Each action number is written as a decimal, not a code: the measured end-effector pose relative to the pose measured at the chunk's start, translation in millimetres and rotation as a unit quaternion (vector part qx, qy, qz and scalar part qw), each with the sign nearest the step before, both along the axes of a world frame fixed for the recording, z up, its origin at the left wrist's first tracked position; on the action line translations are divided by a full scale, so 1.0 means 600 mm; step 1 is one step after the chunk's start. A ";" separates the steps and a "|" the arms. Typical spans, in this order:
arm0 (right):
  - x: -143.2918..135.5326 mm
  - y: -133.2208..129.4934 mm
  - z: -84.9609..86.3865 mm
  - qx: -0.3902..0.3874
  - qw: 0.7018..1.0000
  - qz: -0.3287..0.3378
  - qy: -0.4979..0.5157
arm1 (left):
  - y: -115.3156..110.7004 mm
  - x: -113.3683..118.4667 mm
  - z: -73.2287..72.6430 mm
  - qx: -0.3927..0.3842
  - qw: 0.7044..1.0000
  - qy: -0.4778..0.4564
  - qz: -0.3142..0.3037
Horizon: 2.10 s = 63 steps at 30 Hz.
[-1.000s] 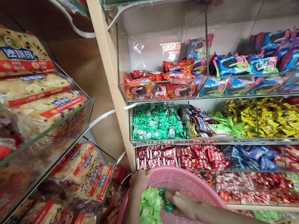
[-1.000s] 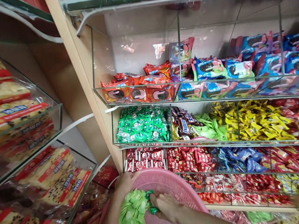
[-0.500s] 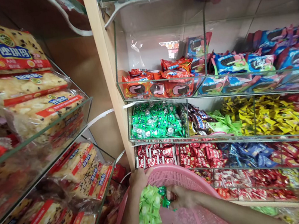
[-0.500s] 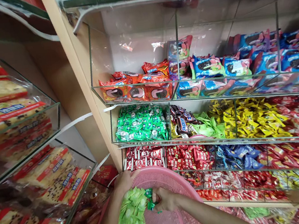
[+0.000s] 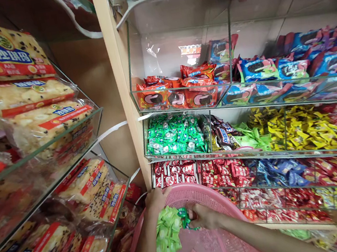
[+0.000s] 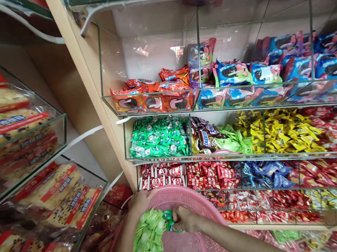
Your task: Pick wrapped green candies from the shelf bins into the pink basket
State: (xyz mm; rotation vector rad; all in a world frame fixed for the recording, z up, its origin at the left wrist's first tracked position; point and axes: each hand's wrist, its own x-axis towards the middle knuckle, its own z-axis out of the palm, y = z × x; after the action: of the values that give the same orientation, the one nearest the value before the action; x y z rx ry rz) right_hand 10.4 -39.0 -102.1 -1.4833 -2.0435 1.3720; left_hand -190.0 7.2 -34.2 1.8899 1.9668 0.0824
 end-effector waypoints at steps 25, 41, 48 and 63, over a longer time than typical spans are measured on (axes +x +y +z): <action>-0.018 -0.032 0.089 0.225 0.890 0.170 -0.358 | 0.001 -0.001 -0.003 -0.009 1.000 -0.003 0.006; 0.005 -0.023 0.063 0.267 0.889 0.121 -0.352 | 0.001 -0.001 -0.002 -0.011 1.000 0.004 -0.001; 0.022 -0.016 0.028 0.204 0.892 0.078 -0.395 | -0.001 0.001 0.006 -0.014 1.000 0.003 0.000; -0.019 -0.041 0.046 0.200 0.908 0.153 -0.336 | -0.001 0.001 0.003 -0.008 1.000 0.003 0.002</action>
State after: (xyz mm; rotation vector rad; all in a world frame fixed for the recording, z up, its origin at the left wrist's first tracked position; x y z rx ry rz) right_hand -1.0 -63.4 -74.4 -1.6242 -2.8521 0.4564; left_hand -189.2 6.3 -32.7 1.8784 1.9682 0.0611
